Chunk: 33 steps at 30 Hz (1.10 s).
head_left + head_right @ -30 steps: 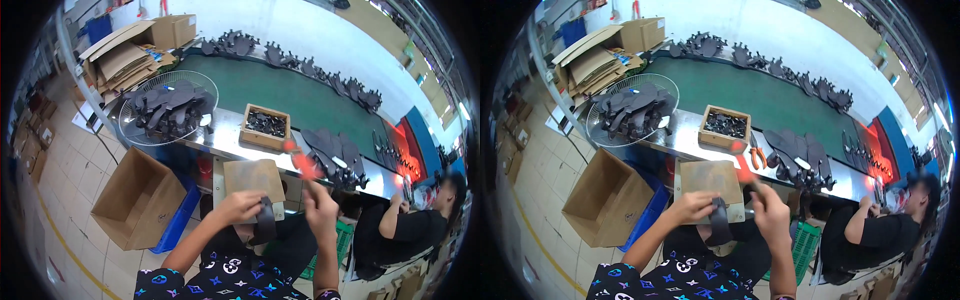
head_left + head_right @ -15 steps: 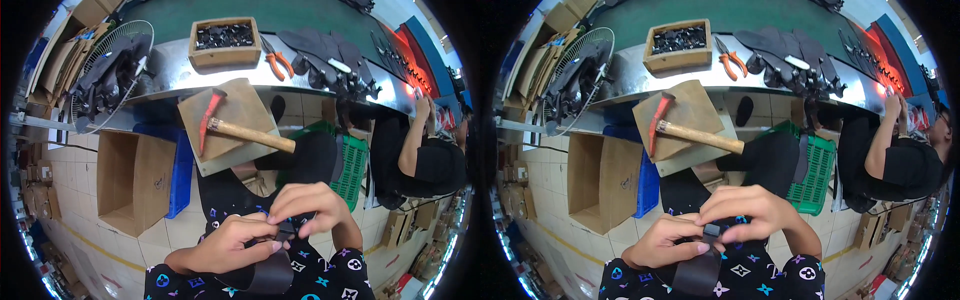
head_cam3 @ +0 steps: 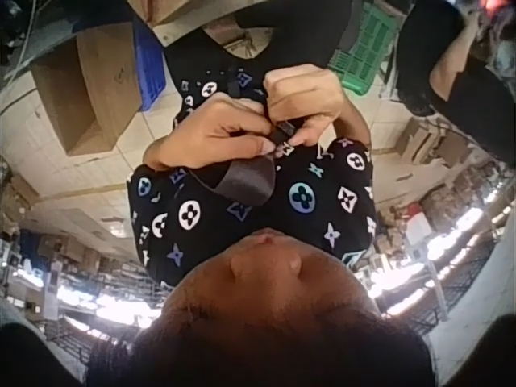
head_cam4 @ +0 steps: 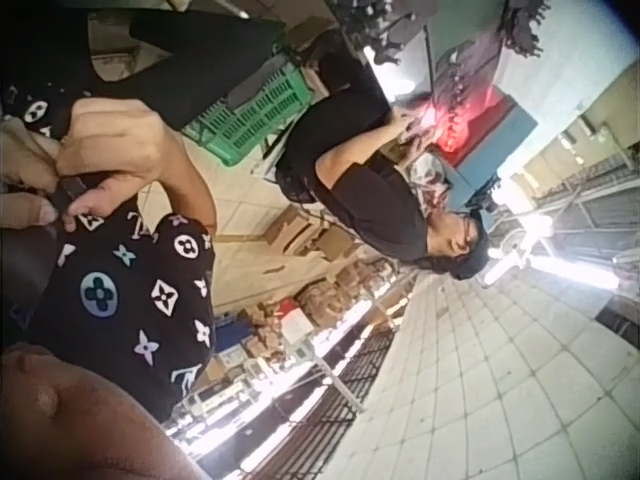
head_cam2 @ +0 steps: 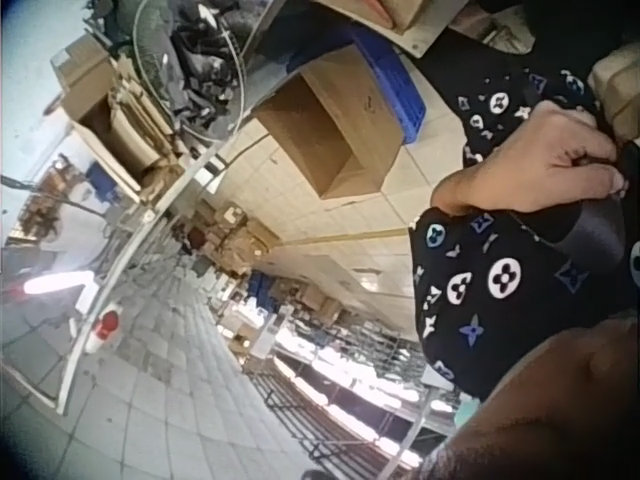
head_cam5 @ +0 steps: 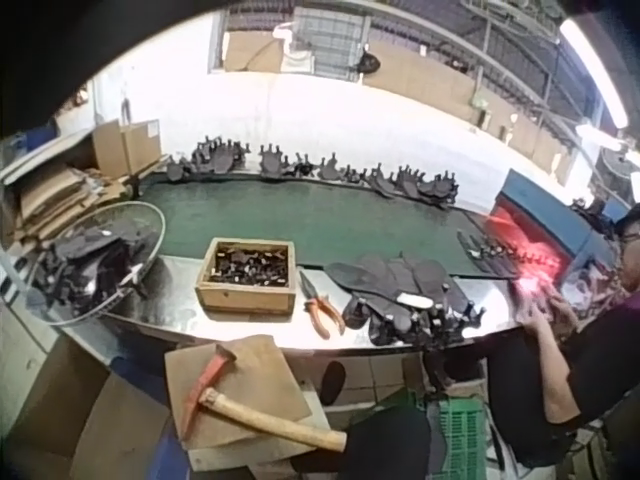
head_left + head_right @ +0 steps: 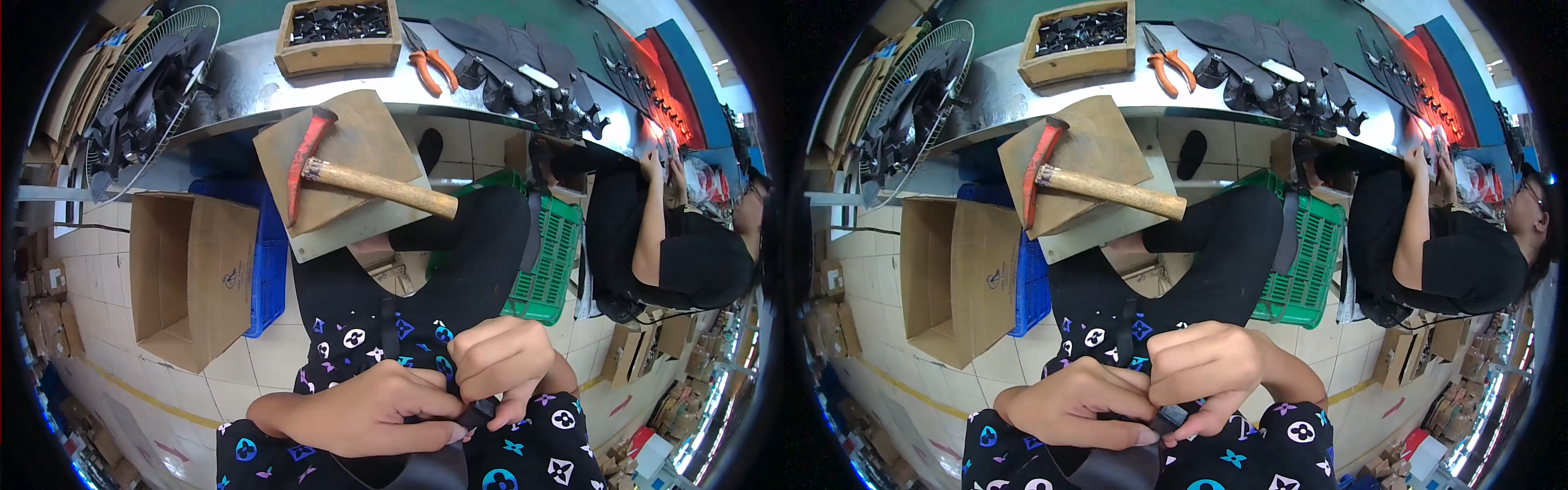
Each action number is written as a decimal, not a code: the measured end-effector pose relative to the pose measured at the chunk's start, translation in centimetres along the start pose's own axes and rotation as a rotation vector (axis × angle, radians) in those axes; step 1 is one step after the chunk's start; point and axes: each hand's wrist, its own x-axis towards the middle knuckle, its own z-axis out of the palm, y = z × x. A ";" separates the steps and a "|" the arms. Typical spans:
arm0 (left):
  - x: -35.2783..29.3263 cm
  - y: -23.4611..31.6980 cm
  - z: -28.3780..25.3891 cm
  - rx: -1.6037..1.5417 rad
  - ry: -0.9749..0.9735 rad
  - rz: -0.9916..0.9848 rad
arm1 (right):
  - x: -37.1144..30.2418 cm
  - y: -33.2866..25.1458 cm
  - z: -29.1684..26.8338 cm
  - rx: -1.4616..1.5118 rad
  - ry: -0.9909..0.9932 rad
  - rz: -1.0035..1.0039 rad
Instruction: Assembling shoe components by attaching uppers to soles using a cobbler's hammer and pliers.
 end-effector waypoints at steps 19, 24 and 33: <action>-11.6 8.6 -21.4 1.505 2.258 0.388 | 0.5 3.3 -29.6 -1.495 0.322 0.864; -6.3 5.7 -18.2 1.484 1.900 0.420 | 4.5 5.1 -32.8 -1.836 0.189 0.941; 7.5 7.6 -10.8 1.571 1.173 0.507 | 18.2 -2.7 -13.3 -1.649 -0.059 -0.191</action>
